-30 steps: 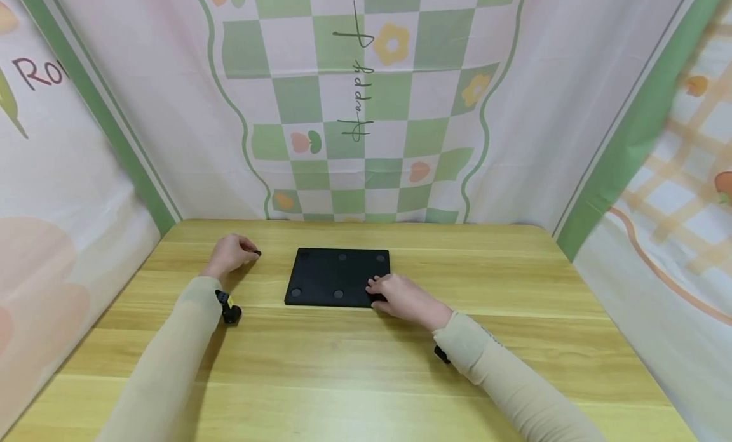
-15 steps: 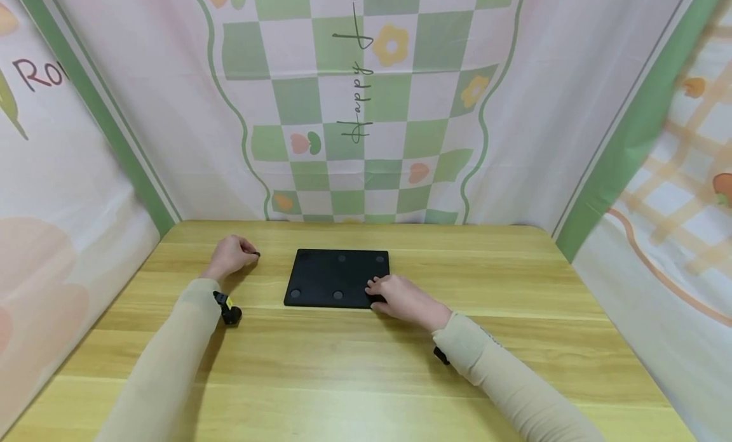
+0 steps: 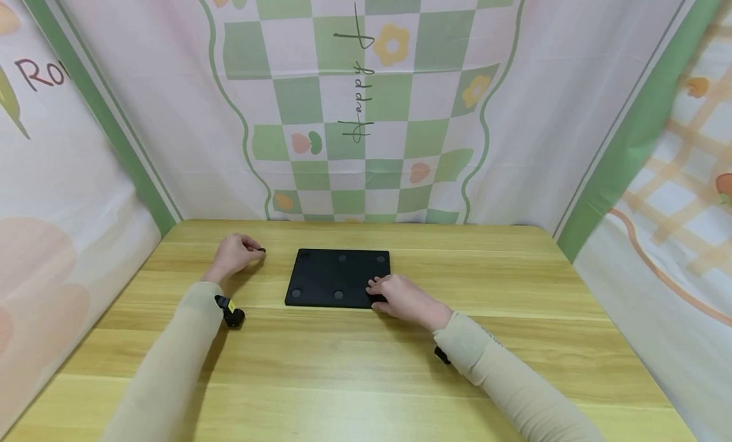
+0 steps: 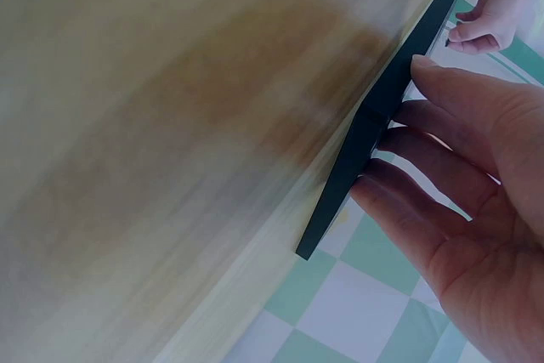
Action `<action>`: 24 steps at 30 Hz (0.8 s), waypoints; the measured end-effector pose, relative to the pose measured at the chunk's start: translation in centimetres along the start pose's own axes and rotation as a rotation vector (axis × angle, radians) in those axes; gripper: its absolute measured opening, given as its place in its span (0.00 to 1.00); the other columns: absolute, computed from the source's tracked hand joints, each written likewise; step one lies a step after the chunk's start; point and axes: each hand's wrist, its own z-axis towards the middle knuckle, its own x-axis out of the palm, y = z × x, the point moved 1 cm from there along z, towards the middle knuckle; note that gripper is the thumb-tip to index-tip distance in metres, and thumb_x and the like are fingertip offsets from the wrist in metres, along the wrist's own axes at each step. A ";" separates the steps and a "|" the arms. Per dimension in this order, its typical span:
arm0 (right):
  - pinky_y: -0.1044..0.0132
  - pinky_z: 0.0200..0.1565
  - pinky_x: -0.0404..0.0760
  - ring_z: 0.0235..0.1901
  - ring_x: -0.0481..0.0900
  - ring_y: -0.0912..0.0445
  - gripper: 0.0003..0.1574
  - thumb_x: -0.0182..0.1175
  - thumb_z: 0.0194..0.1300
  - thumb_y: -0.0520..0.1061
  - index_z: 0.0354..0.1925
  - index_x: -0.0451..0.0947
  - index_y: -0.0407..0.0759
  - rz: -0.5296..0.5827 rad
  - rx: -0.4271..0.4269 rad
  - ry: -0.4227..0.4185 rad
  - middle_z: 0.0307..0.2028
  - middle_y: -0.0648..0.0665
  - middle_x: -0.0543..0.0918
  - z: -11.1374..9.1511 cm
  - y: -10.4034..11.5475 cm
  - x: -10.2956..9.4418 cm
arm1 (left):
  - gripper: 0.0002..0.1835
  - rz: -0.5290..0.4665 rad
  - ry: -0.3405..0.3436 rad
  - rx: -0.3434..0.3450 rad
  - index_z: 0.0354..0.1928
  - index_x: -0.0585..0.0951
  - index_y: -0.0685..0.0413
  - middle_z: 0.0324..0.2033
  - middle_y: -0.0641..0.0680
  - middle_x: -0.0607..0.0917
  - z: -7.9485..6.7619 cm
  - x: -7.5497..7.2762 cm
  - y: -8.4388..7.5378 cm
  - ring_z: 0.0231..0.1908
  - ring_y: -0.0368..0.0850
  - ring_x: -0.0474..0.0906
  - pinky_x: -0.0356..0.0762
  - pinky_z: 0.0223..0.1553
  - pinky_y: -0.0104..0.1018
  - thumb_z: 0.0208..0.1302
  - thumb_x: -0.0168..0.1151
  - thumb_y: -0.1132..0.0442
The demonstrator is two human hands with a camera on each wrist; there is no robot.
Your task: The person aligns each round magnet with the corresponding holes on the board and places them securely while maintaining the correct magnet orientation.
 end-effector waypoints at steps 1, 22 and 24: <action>0.53 0.53 0.78 0.56 0.78 0.45 0.21 0.63 0.62 0.43 0.52 0.80 0.36 -0.003 -0.003 -0.001 0.53 0.36 0.81 0.0 0.0 0.0 | 0.11 -0.008 -0.001 -0.001 0.39 0.85 0.57 0.37 0.58 0.84 0.0 0.1 -0.1 0.37 0.50 0.78 0.77 0.37 0.39 0.56 0.68 0.59; 0.52 0.54 0.77 0.56 0.77 0.45 0.22 0.62 0.63 0.44 0.53 0.79 0.36 -0.001 0.020 0.009 0.54 0.36 0.80 0.0 0.1 0.0 | 0.09 -0.100 -0.008 0.049 0.37 0.85 0.56 0.37 0.57 0.83 -0.4 1.7 -2.5 0.38 0.50 0.76 0.76 0.36 0.38 0.56 0.68 0.59; 0.52 0.54 0.77 0.57 0.77 0.45 0.22 0.62 0.63 0.44 0.53 0.79 0.35 0.001 0.017 0.007 0.54 0.36 0.80 0.0 0.1 0.0 | 0.10 -0.106 -0.007 0.054 0.36 0.85 0.56 0.37 0.57 0.83 -0.4 1.9 -2.7 0.38 0.50 0.76 0.76 0.36 0.38 0.56 0.68 0.59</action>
